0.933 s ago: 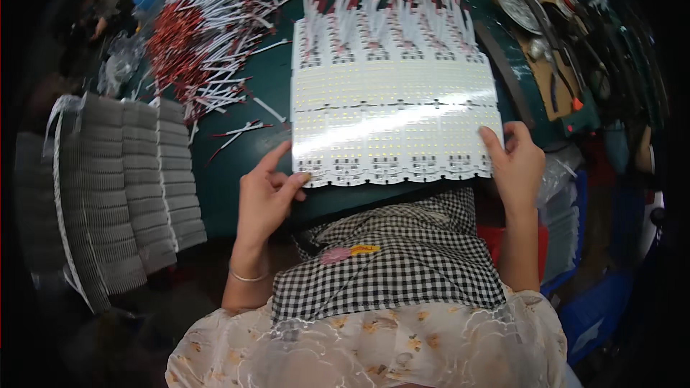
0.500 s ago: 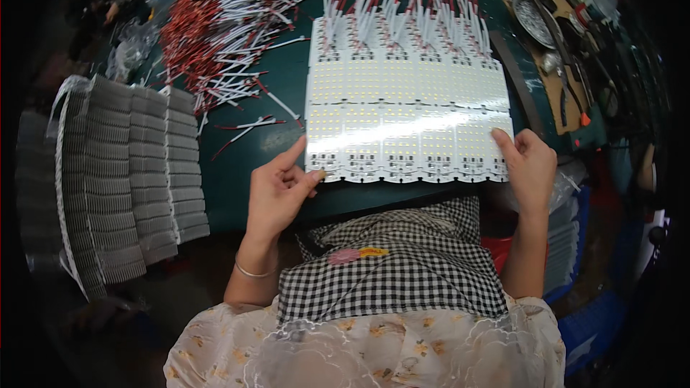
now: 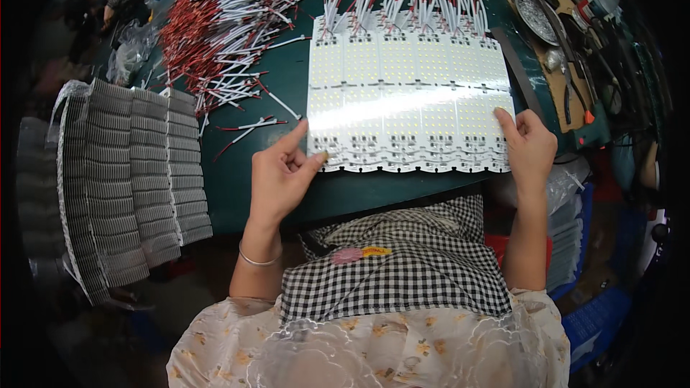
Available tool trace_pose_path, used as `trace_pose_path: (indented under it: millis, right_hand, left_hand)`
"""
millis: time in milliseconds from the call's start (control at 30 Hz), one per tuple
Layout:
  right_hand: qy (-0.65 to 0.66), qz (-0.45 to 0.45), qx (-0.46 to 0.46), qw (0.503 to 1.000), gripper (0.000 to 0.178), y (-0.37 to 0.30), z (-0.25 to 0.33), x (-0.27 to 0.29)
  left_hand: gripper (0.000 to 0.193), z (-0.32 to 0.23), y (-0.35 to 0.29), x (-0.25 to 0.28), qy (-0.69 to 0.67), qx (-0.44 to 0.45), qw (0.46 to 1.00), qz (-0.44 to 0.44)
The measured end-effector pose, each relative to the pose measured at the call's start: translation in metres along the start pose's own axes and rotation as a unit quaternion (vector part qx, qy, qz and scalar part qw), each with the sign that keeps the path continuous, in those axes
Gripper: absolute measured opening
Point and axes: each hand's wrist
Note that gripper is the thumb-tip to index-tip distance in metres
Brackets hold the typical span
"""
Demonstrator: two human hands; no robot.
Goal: The person solders wires onto LED circuit board panels using a soldering gun, turns the panel over, picks up wires, and solders them onto another LED circuit board panel.
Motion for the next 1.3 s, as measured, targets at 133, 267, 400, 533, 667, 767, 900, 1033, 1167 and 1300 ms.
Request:
trace_pose_path:
  millis: [133, 267, 400, 533, 667, 767, 900, 1033, 1167, 1300]
  right_hand:
    - [-0.041, 0.004, 0.012, 0.999, 0.046, -0.003, 0.003, -0.001]
    - [-0.067, -0.005, 0.017, 0.998, 0.043, -0.009, 0.013, 0.003]
    - [-0.035, -0.037, 0.014, 0.999, 0.042, -0.009, 0.008, 0.001]
    - [-0.024, -0.028, 0.004, 0.999, 0.042, -0.003, 0.011, -0.001]
    - [-0.008, -0.021, 0.007, 1.0, 0.04, -0.003, 0.011, -0.004]
    - [0.067, -0.03, -0.034, 0.997, 0.037, -0.006, 0.009, 0.001]
    - [0.171, -0.05, -0.038, 0.983, 0.033, -0.001, 0.002, -0.008]
    - [0.113, -0.027, -0.024, 0.993, 0.032, -0.002, 0.0, -0.013]
    - [0.022, -0.024, -0.013, 0.999, 0.036, -0.005, 0.003, -0.008]
    - [0.005, 0.0, -0.051, 0.999, 0.045, -0.002, 0.014, -0.002]
  left_hand:
    - [0.051, -0.012, -0.004, 0.003, 0.136, -0.006, 0.991, 0.011]
    - [0.049, -0.013, -0.004, 0.002, 0.168, -0.047, 0.985, -0.013]
    - [0.05, -0.015, 0.001, 0.006, 0.148, 0.003, 0.989, -0.005]
    - [0.05, -0.011, 0.002, 0.004, 0.016, 0.057, 0.998, 0.01]
    - [0.052, -0.009, -0.001, 0.005, 0.07, 0.028, 0.997, 0.019]
    - [0.054, -0.004, 0.001, 0.017, -0.036, 0.022, 0.999, 0.035]
    - [0.053, -0.001, 0.003, 0.013, -0.09, 0.0, 0.996, -0.002]
    - [0.048, 0.002, 0.005, 0.011, 0.065, -0.009, 0.998, -0.009]
    - [0.048, -0.007, -0.001, 0.004, 0.109, 0.033, 0.993, 0.028]
    - [0.052, -0.021, 0.003, 0.016, -0.278, 0.169, 0.945, 0.023]
Point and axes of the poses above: each hand's wrist, its own y-axis towards the middle knuckle, its own x-axis out of the back of the hand, z = x × y, and after that the axes turned 7 degrees about -y, right-handed
